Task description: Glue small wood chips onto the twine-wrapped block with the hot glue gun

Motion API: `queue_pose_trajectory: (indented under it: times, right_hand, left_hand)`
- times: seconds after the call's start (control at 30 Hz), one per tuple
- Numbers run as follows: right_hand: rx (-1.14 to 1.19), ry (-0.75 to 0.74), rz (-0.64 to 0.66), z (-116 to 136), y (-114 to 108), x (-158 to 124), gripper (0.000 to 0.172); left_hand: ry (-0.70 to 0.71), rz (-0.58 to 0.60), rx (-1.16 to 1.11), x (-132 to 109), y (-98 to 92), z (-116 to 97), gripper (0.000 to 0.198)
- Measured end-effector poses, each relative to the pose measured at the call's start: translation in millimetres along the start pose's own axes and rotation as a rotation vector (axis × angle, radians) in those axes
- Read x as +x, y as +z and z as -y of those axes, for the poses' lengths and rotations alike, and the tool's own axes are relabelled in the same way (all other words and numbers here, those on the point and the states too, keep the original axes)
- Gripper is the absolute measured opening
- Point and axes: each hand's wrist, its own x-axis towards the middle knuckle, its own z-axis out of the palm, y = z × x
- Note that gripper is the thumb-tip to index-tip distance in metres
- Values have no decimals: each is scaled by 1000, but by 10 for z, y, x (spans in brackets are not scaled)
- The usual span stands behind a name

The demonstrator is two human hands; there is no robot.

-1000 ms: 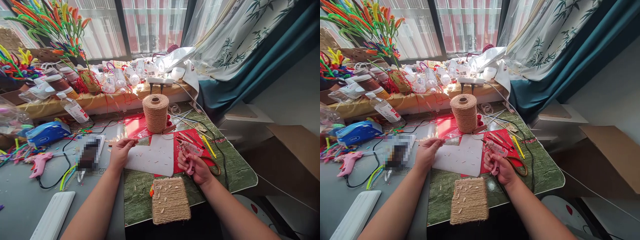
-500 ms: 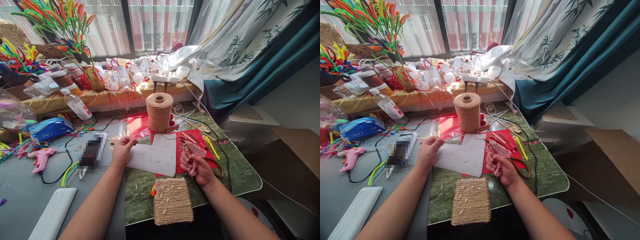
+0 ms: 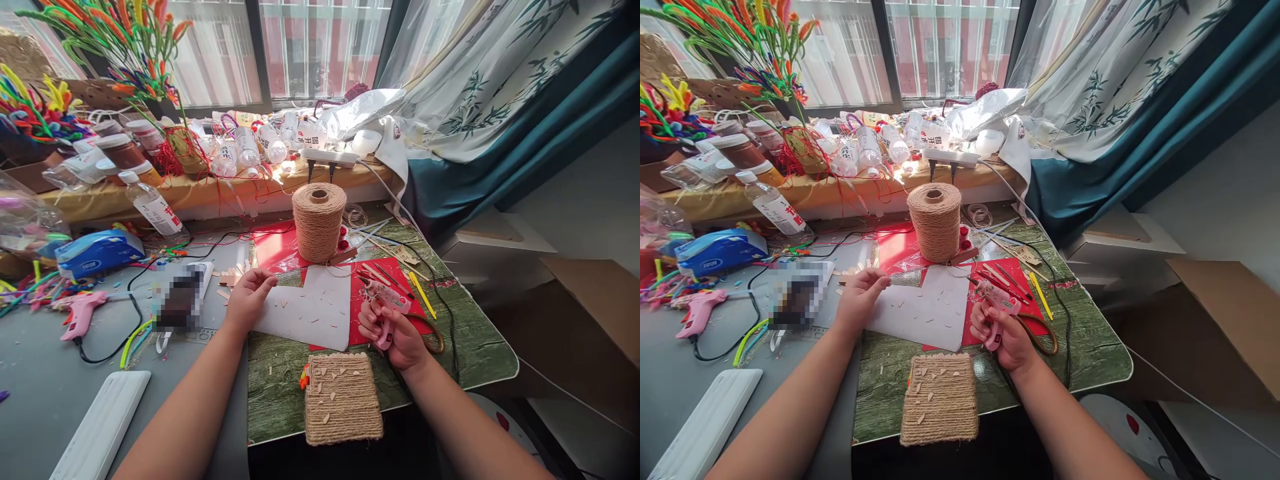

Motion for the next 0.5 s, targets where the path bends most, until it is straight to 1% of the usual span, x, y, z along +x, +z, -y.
queue_pose_trajectory:
  times: [0.13,0.27,0.37,0.43,0.5]
  right_hand:
    - [13,0,9,3,-19,2,22]
    - [29,-6,10,7,-21,-5,22]
    - [30,-6,11,4,-19,-11,22]
    - [32,-3,11,1,-21,-12,22]
    - [31,2,11,-3,-23,-9,22]
  left_hand:
    - [-34,20,2,-11,-1,8,27]
    - [-88,31,-170,9,41,36,32]
    - [-90,35,-270,26,67,31,39]
    - [-101,20,-249,26,49,26,43]
    - [-130,-28,-140,19,7,35,36]
